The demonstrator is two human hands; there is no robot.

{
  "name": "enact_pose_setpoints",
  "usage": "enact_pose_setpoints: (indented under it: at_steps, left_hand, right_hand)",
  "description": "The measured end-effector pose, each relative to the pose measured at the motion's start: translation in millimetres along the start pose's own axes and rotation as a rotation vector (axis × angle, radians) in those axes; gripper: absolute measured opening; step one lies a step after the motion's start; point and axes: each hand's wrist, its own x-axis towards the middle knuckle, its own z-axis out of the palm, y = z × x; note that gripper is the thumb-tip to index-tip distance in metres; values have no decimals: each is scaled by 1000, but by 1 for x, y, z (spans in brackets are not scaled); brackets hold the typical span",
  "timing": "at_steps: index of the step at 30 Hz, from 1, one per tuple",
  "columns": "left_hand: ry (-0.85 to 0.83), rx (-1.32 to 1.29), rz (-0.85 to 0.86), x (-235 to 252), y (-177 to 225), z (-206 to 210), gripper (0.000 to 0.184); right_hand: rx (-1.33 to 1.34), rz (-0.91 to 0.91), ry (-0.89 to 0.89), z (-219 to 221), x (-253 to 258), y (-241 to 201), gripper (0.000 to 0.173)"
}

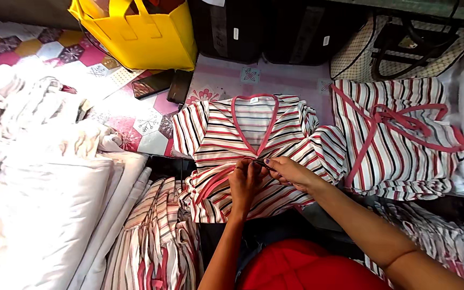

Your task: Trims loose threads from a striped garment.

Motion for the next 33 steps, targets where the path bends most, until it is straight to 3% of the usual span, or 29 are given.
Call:
enact_pose_setpoints:
  at_steps: [16, 18, 20, 23, 25, 27, 29, 33]
  left_hand:
    - [0, 74, 41, -5, 1, -8, 16]
    - [-105, 287, 60, -15, 17, -29, 20]
    - [-368, 495, -11, -27, 42, -57, 22]
    - [-783, 752, -178, -32, 76, -86, 29]
    - [-848, 924, -257, -29, 93, -92, 30]
    - [-832, 1040, -284, -24, 103, -96, 31]
    - [-851, 1083, -313, -21, 107, -100, 32]
    - [-911, 1102, -372, -28, 101, -104, 30]
  right_hand:
    - [40, 7, 42, 0, 2, 2, 37]
    - [-19, -74, 64, -7, -5, -3, 40]
    - [-201, -260, 148, -12, -8, -7, 40]
    - [-628, -586, 258, -13, 3, -6, 25]
    - [-930, -703, 293, -7, 18, -4, 28]
    - [-1123, -661, 248, -2, 29, -7, 30]
    - [-1114, -500, 143, 0, 33, -20, 29]
    - [-686, -424, 197, -15, 50, -33, 24]
